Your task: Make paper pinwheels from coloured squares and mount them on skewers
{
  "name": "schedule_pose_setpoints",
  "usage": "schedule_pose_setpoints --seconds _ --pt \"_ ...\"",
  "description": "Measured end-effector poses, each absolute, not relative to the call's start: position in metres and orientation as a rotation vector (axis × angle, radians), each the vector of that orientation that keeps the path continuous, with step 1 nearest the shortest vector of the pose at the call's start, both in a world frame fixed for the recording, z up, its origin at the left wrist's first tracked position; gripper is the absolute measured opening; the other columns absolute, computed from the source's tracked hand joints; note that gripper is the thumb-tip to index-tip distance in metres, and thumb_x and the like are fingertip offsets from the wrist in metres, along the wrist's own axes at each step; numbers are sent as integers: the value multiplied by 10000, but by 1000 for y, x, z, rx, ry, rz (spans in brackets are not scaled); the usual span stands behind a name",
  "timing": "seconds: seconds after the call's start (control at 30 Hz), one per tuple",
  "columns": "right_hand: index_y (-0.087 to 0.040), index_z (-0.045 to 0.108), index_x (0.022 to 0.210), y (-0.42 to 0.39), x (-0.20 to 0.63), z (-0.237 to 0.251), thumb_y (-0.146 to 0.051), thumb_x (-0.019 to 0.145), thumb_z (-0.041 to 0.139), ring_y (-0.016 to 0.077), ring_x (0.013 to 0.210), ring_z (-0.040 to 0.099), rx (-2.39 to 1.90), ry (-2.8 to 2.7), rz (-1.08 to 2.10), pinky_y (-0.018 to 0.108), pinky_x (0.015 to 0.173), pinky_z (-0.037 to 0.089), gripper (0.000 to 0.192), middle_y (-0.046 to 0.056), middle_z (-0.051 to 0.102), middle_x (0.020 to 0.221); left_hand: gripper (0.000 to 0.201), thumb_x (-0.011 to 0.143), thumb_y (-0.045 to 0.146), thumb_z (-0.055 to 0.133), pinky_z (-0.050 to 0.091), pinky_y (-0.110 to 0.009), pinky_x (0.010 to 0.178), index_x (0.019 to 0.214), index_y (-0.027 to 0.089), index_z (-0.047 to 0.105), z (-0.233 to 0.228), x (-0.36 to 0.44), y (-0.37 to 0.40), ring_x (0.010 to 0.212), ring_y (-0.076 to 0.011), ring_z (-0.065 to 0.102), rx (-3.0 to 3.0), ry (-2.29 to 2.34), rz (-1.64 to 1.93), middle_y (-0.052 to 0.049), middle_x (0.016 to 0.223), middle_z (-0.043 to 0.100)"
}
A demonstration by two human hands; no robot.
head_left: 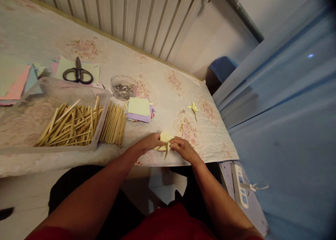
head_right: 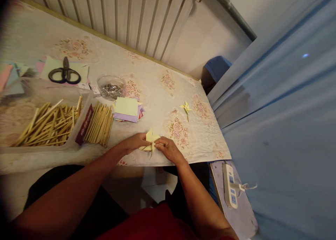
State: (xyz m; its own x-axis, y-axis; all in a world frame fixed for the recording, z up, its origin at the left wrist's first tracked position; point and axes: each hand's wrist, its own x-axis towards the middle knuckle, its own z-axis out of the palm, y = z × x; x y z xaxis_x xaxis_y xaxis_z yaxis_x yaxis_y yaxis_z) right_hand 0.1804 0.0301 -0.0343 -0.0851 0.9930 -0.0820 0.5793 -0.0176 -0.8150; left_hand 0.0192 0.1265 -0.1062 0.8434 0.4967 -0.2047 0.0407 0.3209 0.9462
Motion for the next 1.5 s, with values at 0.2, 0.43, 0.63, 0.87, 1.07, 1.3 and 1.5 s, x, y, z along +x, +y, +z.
schedule_pose_setpoints --seconds 0.2,0.43,0.63,0.87,1.07,1.3,1.5 --pt "-182 621 701 30 177 -41 -283 760 608 134 702 529 -1785 -1571 898 254 689 407 118 -14 591 713 318 606 205 608 367 -219 561 899 91 652 -95 18 123 628 -113 506 1180 530 324 -27 776 639" --pt "-190 572 656 31 169 -39 -247 765 542 144 715 527 -1826 -1669 710 250 658 397 126 3 586 720 318 608 207 609 392 -227 580 903 93 648 -93 17 122 653 -128 537 1175 533 321 -36 789 650" --pt "-195 520 641 34 164 -49 -226 733 529 132 627 488 -1919 -1588 616 235 577 374 98 -8 540 658 320 604 182 601 408 -233 582 907 92 649 -96 19 122 658 -134 552 1157 527 339 -44 802 658" --pt "-196 517 653 35 165 -56 -224 735 522 126 601 487 -1962 -1584 552 231 565 371 87 -10 547 645 238 604 177 585 369 -208 541 824 99 632 -96 21 121 599 -103 509 1160 576 352 -21 738 633" --pt "-199 503 645 35 166 -60 -229 738 522 126 595 486 -1965 -1573 526 231 559 374 99 -12 536 632 208 622 195 589 374 -210 525 808 108 620 -99 22 121 597 -110 518 1165 588 336 -25 726 627" --pt "-199 505 630 36 163 -59 -213 730 515 127 593 489 -1956 -1583 519 234 569 385 101 -9 541 630 205 623 158 572 377 -201 511 815 109 624 -102 24 121 597 -111 526 1174 598 343 -24 714 624" --pt "-202 496 630 36 163 -59 -207 739 510 124 596 488 -1935 -1620 538 229 567 375 110 -16 526 623 209 619 161 571 394 -208 511 814 102 615 -104 25 122 583 -113 527 1189 637 328 -27 712 623"
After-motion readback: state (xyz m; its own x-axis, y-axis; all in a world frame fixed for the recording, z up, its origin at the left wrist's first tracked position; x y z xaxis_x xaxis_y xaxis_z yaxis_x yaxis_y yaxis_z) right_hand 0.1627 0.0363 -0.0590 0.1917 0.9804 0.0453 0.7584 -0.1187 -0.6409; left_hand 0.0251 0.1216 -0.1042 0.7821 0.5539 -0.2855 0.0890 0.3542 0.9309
